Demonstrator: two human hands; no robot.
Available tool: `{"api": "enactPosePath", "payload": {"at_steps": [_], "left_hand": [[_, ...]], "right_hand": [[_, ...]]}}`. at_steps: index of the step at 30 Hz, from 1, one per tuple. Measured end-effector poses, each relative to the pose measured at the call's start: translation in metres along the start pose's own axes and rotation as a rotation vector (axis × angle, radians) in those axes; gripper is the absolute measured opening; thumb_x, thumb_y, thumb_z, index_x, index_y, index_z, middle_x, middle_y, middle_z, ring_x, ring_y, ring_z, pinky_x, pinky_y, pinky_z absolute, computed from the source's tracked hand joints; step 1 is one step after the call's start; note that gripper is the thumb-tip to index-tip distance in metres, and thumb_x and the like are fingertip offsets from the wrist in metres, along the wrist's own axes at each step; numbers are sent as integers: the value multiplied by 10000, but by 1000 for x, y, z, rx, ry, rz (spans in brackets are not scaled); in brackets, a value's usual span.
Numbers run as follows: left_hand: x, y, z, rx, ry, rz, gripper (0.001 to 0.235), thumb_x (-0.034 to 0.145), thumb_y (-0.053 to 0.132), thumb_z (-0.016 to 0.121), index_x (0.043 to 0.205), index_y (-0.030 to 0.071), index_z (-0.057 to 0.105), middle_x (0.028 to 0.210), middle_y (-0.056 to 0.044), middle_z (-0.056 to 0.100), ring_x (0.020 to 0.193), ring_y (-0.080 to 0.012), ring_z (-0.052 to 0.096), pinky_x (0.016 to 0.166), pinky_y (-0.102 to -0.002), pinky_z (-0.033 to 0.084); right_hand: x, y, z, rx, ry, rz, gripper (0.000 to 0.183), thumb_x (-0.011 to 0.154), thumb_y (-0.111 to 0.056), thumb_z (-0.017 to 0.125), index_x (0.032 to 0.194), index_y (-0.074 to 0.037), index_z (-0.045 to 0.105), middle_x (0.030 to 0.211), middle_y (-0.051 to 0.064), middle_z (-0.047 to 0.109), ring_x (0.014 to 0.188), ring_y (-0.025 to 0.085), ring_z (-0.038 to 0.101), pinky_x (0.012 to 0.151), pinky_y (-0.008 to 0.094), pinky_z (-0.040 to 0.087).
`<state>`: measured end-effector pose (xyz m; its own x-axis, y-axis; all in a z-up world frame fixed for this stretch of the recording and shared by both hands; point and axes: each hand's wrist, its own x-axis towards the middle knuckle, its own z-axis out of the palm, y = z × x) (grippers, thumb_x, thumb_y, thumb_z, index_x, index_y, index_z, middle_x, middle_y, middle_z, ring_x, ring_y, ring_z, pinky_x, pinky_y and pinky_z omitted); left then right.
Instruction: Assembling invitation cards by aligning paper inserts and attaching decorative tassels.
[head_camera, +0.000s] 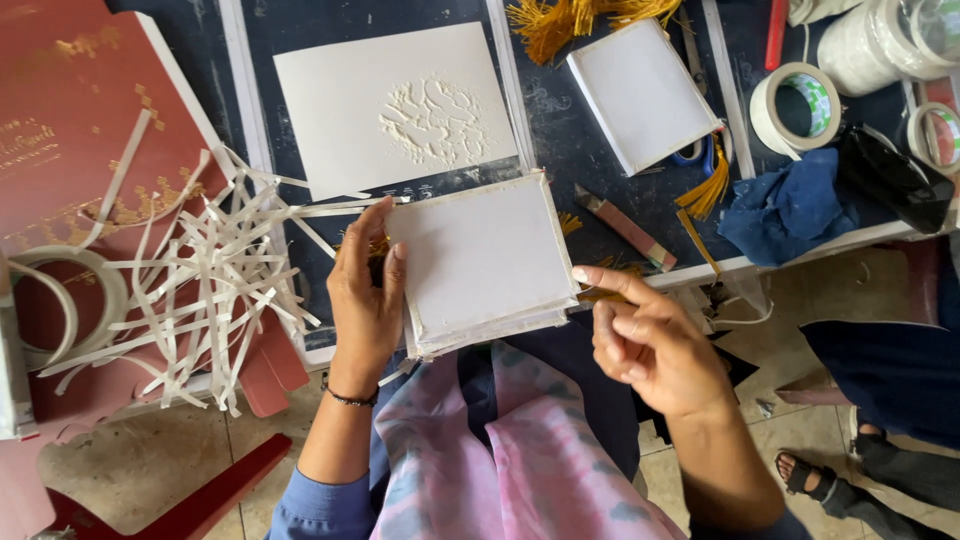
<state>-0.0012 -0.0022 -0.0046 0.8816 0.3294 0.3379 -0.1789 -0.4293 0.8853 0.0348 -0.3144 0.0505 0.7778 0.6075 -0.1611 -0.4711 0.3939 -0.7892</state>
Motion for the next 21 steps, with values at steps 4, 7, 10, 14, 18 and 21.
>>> {"api": "enactPosePath", "payload": {"at_steps": [4,7,10,14,18,21], "left_hand": [[0,0,1,-1,-2,2,400,1097,193,510,1475,64,513,1370,-200,628,1161,-513,649,1001,-612,511],[-1,-2,2,6,-2,3,390,1102,193,500,1471,65,513,1378,-195,622,1174,-510,650,996,-622,509],[-1,-1,2,13,0,0,392,1106,199,490,1471,57,508,1372,-207,618,1174,-518,648,993,-635,508],[0,3,1,12,7,-2,385,1102,173,493,1466,47,507,1358,-226,617,1160,-538,650,987,-655,507],[-2,5,1,49,5,-10,395,1138,274,467,1458,49,516,1368,-142,629,1180,-277,636,1026,-384,505],[-2,2,2,68,16,9,359,1135,216,474,1442,36,518,1363,-125,627,1137,-271,624,1020,-381,502]], "right_hand": [[-14,17,4,-33,18,-62,677,931,29,521,1558,145,292,659,156,504,408,117,399,387,245,390],[-16,25,15,-171,54,-104,686,938,27,516,1580,111,288,675,158,528,426,101,418,394,218,412],[-18,33,22,-331,93,-130,676,951,22,507,1595,67,303,685,154,548,445,96,436,395,195,419],[-19,42,29,-702,153,-150,700,957,52,503,1624,-9,299,729,125,616,490,93,484,444,196,463],[-23,48,42,-1098,206,-235,650,1043,-46,525,1639,-51,265,800,30,567,672,100,562,693,217,498],[-21,54,44,-1327,250,-295,604,1013,0,535,1595,-44,381,827,-17,557,587,84,376,588,221,448]]}}
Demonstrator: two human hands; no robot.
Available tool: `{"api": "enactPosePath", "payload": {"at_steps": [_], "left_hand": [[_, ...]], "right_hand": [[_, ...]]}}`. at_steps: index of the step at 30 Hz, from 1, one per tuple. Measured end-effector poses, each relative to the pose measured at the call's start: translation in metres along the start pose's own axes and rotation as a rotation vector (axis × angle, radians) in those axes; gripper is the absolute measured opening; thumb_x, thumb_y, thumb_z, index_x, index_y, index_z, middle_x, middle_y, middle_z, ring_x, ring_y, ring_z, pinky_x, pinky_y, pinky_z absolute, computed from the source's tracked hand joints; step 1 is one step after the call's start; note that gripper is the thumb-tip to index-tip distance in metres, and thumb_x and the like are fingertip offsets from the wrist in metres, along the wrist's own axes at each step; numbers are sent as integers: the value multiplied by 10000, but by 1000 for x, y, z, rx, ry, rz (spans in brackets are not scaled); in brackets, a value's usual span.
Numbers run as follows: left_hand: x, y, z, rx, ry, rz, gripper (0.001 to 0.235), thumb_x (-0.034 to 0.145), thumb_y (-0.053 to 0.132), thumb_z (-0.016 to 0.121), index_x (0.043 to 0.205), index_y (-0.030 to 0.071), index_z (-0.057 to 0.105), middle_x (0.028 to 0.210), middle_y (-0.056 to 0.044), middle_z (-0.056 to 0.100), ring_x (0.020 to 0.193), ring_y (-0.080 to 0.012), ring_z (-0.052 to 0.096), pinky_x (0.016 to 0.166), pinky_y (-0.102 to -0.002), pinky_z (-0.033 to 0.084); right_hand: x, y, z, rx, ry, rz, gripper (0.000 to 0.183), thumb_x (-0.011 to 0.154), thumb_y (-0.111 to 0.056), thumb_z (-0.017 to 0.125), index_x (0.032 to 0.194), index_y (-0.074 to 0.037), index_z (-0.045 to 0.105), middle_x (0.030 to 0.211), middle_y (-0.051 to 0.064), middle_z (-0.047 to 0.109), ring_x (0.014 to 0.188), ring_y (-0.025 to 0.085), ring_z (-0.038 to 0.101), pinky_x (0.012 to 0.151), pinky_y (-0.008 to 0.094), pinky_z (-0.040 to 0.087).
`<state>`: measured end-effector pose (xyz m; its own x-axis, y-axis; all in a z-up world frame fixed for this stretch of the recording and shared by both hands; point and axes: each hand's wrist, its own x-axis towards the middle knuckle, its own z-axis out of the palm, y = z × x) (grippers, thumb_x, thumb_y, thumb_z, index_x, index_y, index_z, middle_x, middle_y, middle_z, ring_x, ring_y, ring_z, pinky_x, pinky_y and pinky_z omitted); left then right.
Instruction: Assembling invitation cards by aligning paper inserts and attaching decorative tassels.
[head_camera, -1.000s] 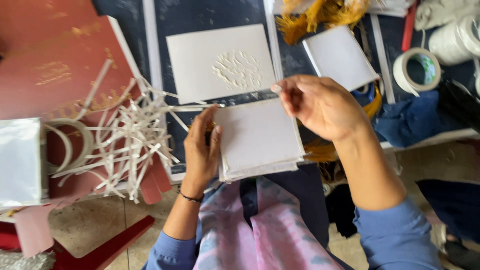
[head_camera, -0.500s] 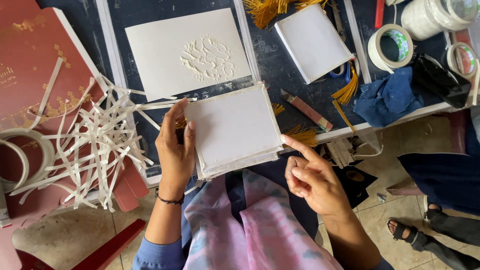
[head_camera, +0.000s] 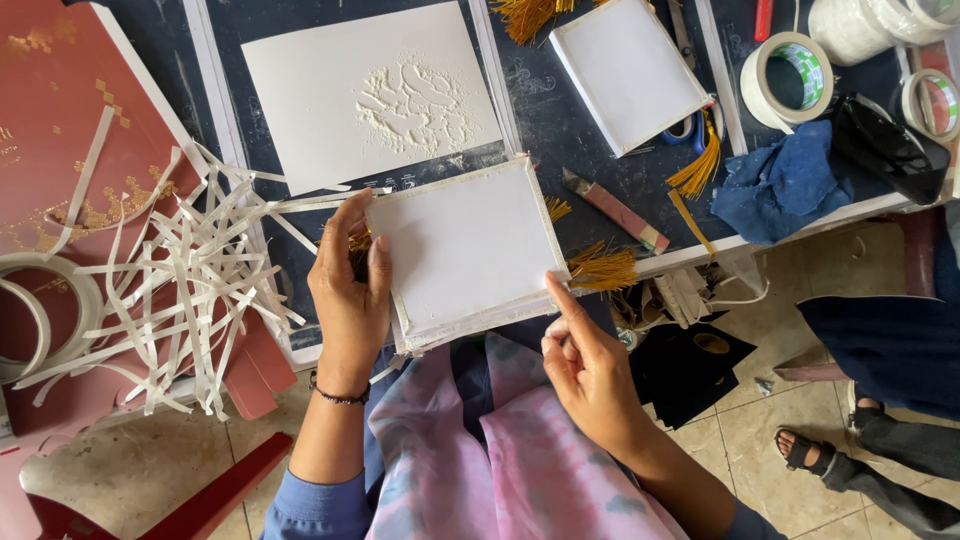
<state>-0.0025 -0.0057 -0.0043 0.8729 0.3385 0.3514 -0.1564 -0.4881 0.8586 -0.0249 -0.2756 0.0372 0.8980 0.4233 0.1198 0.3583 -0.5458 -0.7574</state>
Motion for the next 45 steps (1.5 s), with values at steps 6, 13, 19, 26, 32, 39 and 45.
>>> {"api": "enactPosePath", "payload": {"at_steps": [6,13,19,26,32,39,45], "left_hand": [[1,-3,2,-1,6,7,327,1099,86,496,1420,29,513,1361,-119,622,1125,-271,612,1018,-384,501],[0,-4,2,23,26,13,354,1068,51,517,1422,40,509,1335,-132,637,1149,-289,640,1019,-386,516],[1,-2,1,-22,8,8,336,1097,100,502,1426,30,508,1309,-135,640,1102,-255,639,991,-358,500],[0,-6,3,-21,5,37,352,1096,80,504,1441,19,475,1393,-118,624,1179,-269,641,1053,-380,511],[1,-1,1,-26,1,27,344,1083,67,506,1426,38,496,1342,-112,631,1117,-255,639,1033,-365,501],[1,-7,2,-50,2,46,339,1107,104,492,1434,15,487,1406,-129,623,1270,-281,639,1087,-385,518],[0,-8,2,-61,11,24,339,1089,84,504,1423,24,508,1385,-126,635,1228,-272,651,1080,-372,515]], "right_hand": [[-2,-4,15,-60,10,-49,606,1011,-3,576,1587,-72,402,896,-6,601,542,96,373,580,226,462],[0,-13,42,-246,29,-237,596,1014,-35,605,1571,-2,397,900,26,645,736,148,602,765,300,555],[5,-32,58,-418,29,-358,550,1048,-89,583,1565,6,425,775,-31,545,566,153,440,616,330,448],[12,-50,69,-386,-30,-423,515,1063,-69,568,1555,7,438,754,-18,524,582,159,457,638,343,458],[10,-56,77,-394,-72,-510,532,1054,-69,602,1567,-60,462,737,-23,445,608,169,454,675,352,431],[21,-45,53,-592,-23,-498,555,1017,-78,637,1555,-138,520,702,-55,400,565,147,442,634,345,414],[4,-14,25,-596,92,-342,530,1011,-64,673,1523,-148,565,665,-53,419,530,137,355,601,356,422]]}}
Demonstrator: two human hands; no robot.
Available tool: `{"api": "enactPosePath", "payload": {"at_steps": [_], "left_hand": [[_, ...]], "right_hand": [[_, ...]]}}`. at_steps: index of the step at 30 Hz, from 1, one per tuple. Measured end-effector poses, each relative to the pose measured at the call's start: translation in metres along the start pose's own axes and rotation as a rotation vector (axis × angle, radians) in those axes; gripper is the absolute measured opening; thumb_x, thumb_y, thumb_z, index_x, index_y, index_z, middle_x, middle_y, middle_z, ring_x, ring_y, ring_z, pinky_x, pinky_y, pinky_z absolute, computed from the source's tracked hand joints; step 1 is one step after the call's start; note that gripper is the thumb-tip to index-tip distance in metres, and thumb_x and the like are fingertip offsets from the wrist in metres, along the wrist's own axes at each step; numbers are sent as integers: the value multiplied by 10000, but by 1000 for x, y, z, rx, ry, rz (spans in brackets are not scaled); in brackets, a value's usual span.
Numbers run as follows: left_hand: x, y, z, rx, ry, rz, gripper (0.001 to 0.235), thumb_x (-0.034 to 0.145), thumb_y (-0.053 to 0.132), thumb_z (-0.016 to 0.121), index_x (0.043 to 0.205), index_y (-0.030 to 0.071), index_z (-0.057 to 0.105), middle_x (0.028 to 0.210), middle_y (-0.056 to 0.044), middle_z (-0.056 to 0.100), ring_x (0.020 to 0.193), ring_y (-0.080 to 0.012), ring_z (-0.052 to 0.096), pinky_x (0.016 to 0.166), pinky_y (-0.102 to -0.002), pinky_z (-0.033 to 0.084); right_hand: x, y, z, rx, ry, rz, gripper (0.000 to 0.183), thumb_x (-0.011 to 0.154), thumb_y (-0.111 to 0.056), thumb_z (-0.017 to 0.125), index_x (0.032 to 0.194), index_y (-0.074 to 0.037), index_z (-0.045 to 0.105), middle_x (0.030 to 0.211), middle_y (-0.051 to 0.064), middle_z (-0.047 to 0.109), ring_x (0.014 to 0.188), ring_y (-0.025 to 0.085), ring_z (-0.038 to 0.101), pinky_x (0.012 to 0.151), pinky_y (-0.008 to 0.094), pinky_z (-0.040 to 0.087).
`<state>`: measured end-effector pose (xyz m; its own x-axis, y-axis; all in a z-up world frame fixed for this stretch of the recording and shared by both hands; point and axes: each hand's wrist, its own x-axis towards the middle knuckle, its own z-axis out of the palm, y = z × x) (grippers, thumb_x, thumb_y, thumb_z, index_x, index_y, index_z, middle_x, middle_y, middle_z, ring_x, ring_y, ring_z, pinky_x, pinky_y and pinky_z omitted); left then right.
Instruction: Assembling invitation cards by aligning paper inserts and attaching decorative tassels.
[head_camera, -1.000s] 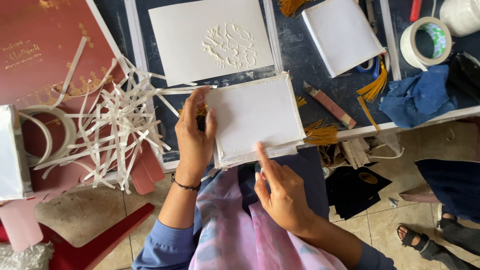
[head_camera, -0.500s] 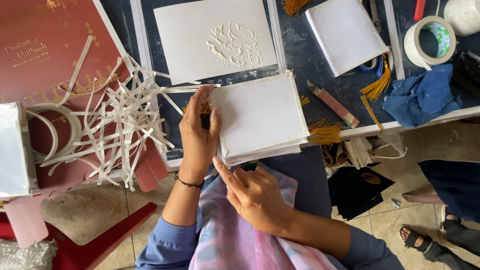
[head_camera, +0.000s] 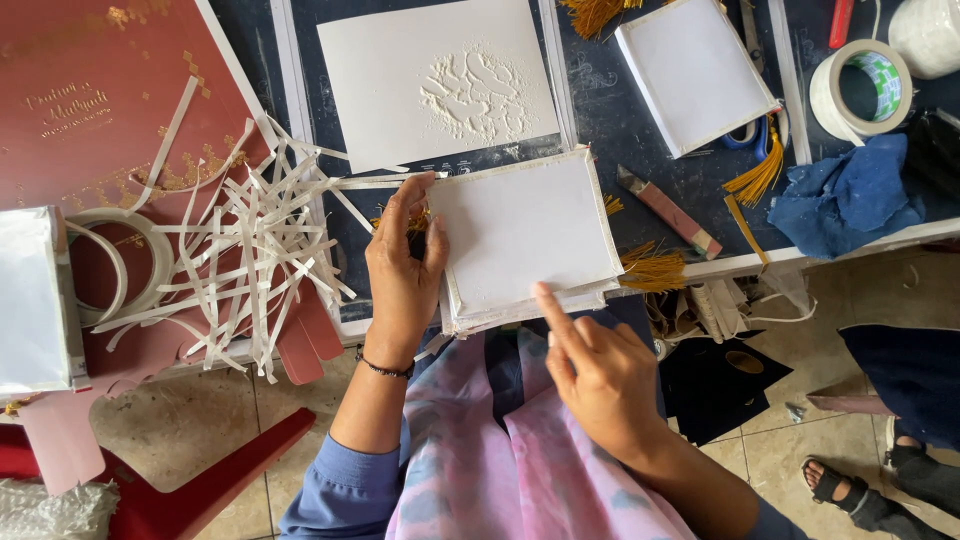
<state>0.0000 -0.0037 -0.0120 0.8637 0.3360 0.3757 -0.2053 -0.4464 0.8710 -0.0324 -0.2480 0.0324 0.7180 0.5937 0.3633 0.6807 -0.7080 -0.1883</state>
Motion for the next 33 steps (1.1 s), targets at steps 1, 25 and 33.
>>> {"api": "enactPosePath", "payload": {"at_steps": [1,25,33], "left_hand": [[0,-1,1,0,2,0,339,1089,84,504,1423,24,508,1385,-126,635,1228,-272,651,1080,-372,515],[1,-1,0,18,24,-66,394,1054,101,535,1444,46,553,1234,-232,684,1119,-504,684,953,-606,525],[0,-2,-3,18,-6,-61,406,1052,88,513,1454,30,536,1217,-273,682,1108,-528,680,916,-632,553]], "right_hand": [[1,0,0,0,1,-2,530,1011,-64,673,1523,-148,565,665,-53,419,530,137,355,601,356,422],[-3,40,-17,-43,109,194,635,937,-109,641,1566,-115,560,718,80,704,559,281,656,596,395,525],[1,22,0,82,36,86,597,898,-99,629,1477,-241,633,620,-36,644,487,168,627,554,319,526]]}}
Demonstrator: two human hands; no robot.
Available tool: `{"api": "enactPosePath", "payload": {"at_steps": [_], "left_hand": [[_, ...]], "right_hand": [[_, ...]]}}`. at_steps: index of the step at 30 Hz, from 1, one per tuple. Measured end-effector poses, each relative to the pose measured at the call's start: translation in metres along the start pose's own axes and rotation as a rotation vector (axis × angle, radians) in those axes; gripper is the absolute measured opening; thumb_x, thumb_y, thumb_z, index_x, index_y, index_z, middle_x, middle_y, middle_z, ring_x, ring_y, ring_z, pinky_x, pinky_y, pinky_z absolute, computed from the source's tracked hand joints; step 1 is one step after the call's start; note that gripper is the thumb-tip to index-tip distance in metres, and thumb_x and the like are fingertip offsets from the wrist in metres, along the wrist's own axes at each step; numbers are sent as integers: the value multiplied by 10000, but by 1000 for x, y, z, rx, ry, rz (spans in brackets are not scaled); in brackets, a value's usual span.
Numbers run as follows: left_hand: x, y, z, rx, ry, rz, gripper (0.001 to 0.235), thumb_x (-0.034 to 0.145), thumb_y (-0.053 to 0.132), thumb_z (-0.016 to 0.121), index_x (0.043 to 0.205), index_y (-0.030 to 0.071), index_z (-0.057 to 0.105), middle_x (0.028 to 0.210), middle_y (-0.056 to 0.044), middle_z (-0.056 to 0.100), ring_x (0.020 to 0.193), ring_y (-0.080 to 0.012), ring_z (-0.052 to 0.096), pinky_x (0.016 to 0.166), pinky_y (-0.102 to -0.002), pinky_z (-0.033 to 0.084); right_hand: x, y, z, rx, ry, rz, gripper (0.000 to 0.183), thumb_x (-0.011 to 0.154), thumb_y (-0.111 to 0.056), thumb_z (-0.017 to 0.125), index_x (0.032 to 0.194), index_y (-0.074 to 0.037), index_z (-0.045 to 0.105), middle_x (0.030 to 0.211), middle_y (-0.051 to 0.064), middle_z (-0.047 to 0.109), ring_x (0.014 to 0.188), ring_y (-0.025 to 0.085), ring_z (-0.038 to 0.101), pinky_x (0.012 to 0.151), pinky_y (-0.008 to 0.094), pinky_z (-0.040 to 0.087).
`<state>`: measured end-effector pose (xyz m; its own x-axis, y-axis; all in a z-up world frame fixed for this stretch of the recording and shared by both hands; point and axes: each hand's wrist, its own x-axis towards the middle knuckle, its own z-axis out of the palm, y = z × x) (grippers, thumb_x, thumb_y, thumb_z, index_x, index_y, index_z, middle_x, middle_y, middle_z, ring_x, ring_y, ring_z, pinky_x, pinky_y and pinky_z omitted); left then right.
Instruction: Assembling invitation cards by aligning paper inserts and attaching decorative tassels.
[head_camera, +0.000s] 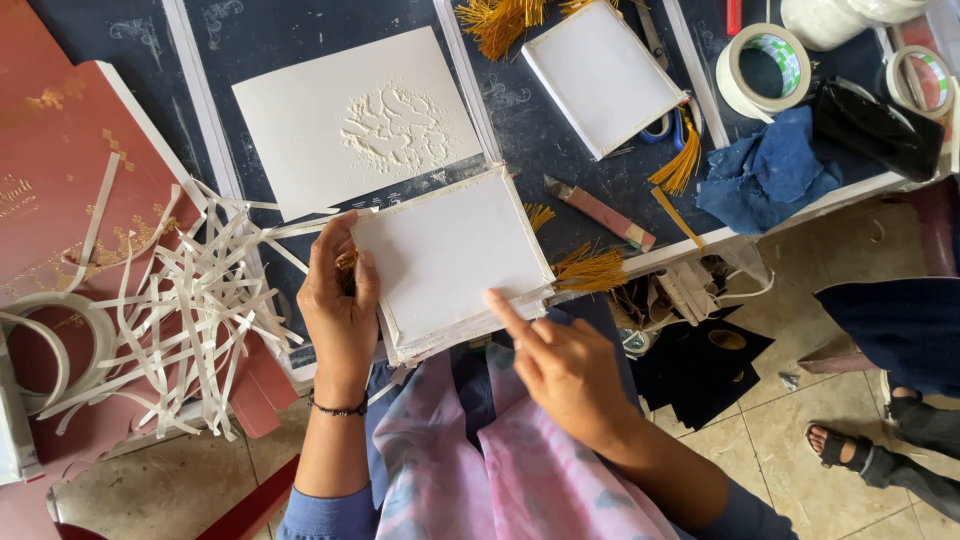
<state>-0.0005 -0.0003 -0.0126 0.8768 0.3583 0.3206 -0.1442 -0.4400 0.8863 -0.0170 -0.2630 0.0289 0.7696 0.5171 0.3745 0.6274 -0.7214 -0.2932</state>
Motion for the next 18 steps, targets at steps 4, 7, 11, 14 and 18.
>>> {"api": "enactPosePath", "payload": {"at_steps": [4,7,11,14,18], "left_hand": [[0,4,4,-45,42,-13,390,1049,54,529,1435,18,557,1214,-283,689,1111,-539,677,908,-653,546],[1,20,4,-57,53,-12,399,1035,-12,542,1431,21,563,1223,-279,699,1117,-541,682,900,-650,557],[4,25,3,-105,66,-45,352,1070,16,517,1418,32,566,1303,-255,687,1181,-529,666,924,-636,561],[8,43,1,-79,48,-65,341,1076,8,511,1415,19,557,1340,-249,676,1240,-534,633,944,-650,547],[8,51,-3,123,-7,16,455,1011,-41,584,1460,-8,519,1411,-238,646,1333,-522,559,1054,-685,450]], "right_hand": [[-16,35,-4,-17,34,109,635,873,-42,656,1491,-187,631,603,12,649,472,201,623,554,341,537],[-24,55,-7,34,21,238,501,885,-91,680,1375,-186,725,614,39,663,496,227,647,548,377,532],[-4,59,-9,517,145,380,361,925,-28,692,1275,-82,757,795,74,718,609,160,657,593,273,566],[10,59,-3,740,134,383,251,947,11,680,1182,1,768,878,118,704,699,166,668,634,280,591],[18,54,4,889,127,468,189,943,41,677,1116,82,741,870,133,663,681,147,655,569,262,571]]}}
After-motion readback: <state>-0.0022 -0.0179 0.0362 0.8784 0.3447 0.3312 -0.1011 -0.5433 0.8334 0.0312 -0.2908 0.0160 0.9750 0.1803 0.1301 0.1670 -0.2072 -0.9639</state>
